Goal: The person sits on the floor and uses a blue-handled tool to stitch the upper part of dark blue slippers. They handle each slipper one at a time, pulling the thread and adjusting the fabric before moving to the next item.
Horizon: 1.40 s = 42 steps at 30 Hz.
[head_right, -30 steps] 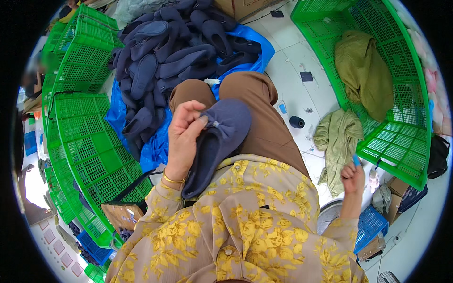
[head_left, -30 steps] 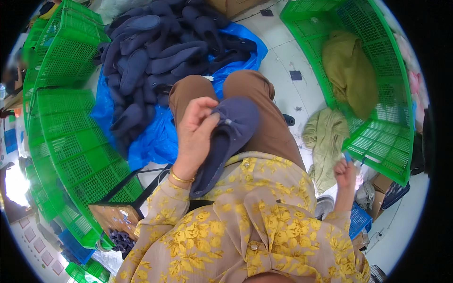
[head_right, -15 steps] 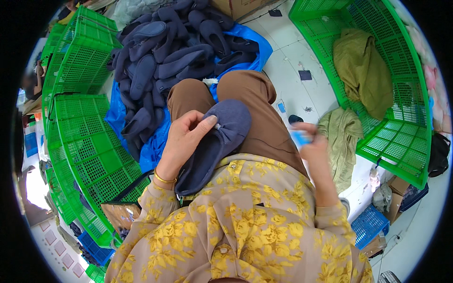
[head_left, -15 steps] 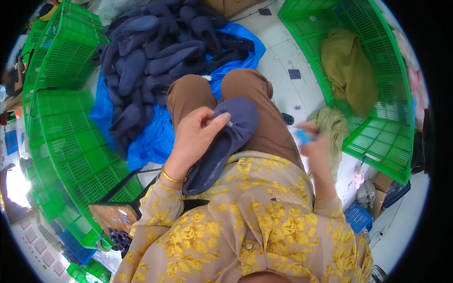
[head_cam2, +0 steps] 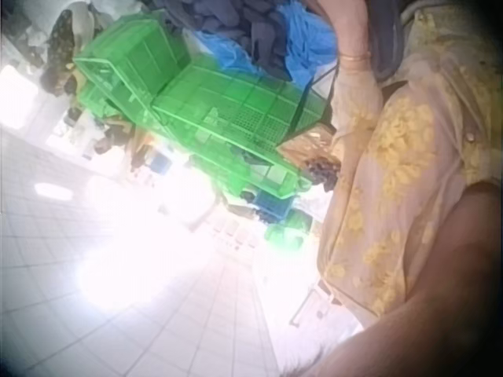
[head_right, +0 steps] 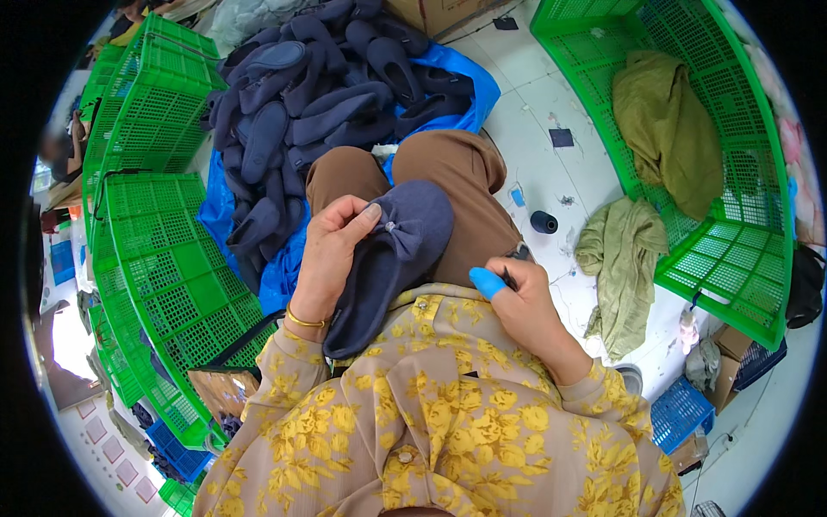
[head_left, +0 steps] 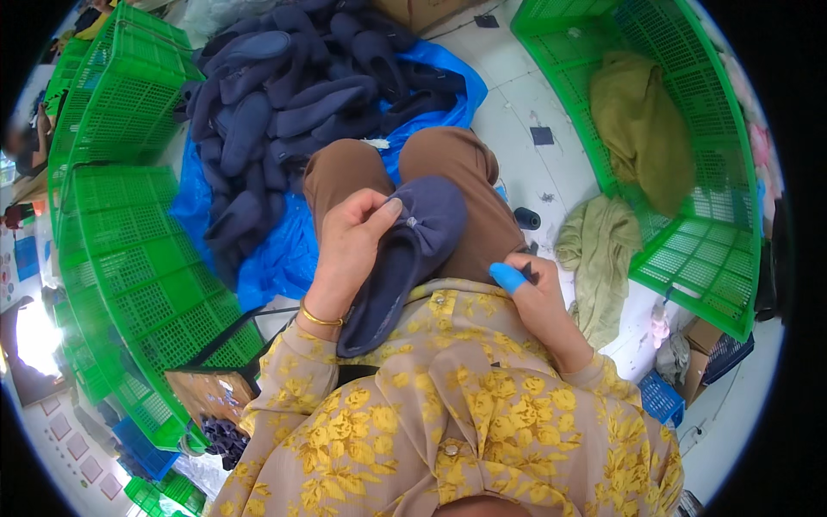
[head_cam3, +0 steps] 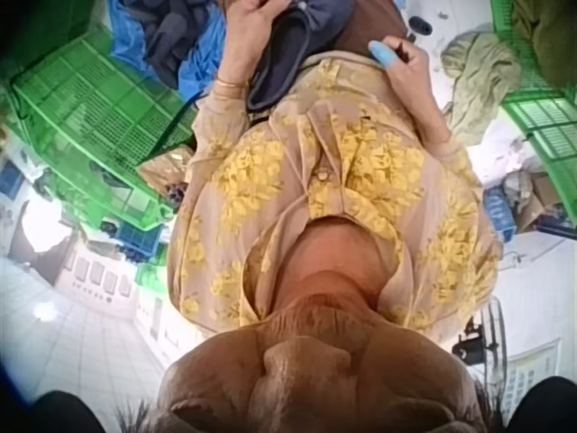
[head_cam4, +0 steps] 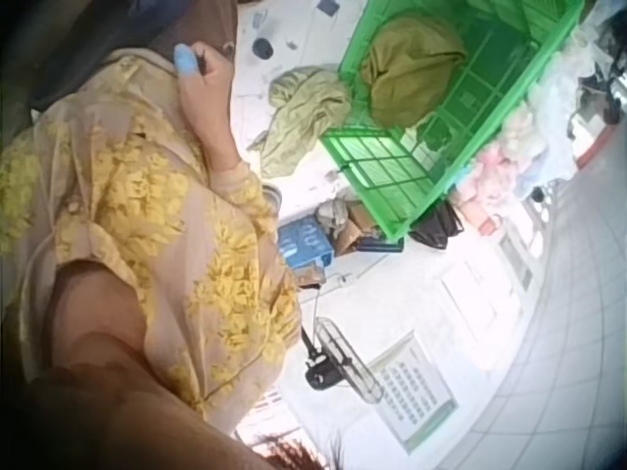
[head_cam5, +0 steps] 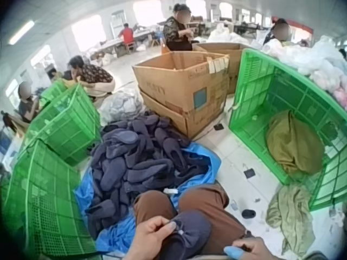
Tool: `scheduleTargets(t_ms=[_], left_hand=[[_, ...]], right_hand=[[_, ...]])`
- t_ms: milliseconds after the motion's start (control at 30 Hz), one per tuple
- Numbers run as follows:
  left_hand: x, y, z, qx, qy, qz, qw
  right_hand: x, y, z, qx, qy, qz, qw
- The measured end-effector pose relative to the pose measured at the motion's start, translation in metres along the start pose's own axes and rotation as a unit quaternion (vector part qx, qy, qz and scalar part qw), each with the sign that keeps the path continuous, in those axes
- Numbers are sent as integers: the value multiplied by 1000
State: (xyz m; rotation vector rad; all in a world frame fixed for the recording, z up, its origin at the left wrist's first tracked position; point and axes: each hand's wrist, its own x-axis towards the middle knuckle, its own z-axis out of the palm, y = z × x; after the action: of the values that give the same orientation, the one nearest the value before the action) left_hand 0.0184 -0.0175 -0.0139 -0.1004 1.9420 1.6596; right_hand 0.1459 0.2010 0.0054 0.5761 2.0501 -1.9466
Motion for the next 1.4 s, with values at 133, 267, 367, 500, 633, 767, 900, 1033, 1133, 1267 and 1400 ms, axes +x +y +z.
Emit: scheduleTargets(t_ms=[133, 267, 367, 500, 633, 767, 900, 1033, 1133, 1267, 1400], left_hand=[[-4, -6, 7, -23, -5, 12, 1000], [11, 5, 4, 125, -15, 35, 991], [20, 22, 18, 269, -14, 54, 961], [27, 13, 28, 287, 19, 107, 952], [34, 0, 31, 253, 56, 121, 958], [32, -1, 32, 264, 73, 128, 953], [29, -6, 36, 245, 80, 131, 957], [25, -4, 35, 240, 89, 133, 957], [26, -3, 29, 241, 86, 141, 956], [22, 1, 19, 218, 132, 215, 943], [3, 16, 13, 222, 79, 345, 908]], right_hand=[[-9, 9, -10, 8, 0, -5, 1000], [15, -4, 0, 91, 34, -117, 988], [48, -21, 20, 299, -4, -172, 938], [76, -25, 38, 557, -110, -74, 820], [72, -15, 34, 546, -97, 31, 832], [56, -22, 26, 505, -78, 51, 858], [46, -20, 19, 524, -67, 75, 846], [48, -18, 20, 540, -96, 56, 835], [56, -15, 20, 520, -82, 1, 850], [49, -13, 3, 275, 66, -134, 950], [25, 28, -48, 5, 157, 12, 987]])
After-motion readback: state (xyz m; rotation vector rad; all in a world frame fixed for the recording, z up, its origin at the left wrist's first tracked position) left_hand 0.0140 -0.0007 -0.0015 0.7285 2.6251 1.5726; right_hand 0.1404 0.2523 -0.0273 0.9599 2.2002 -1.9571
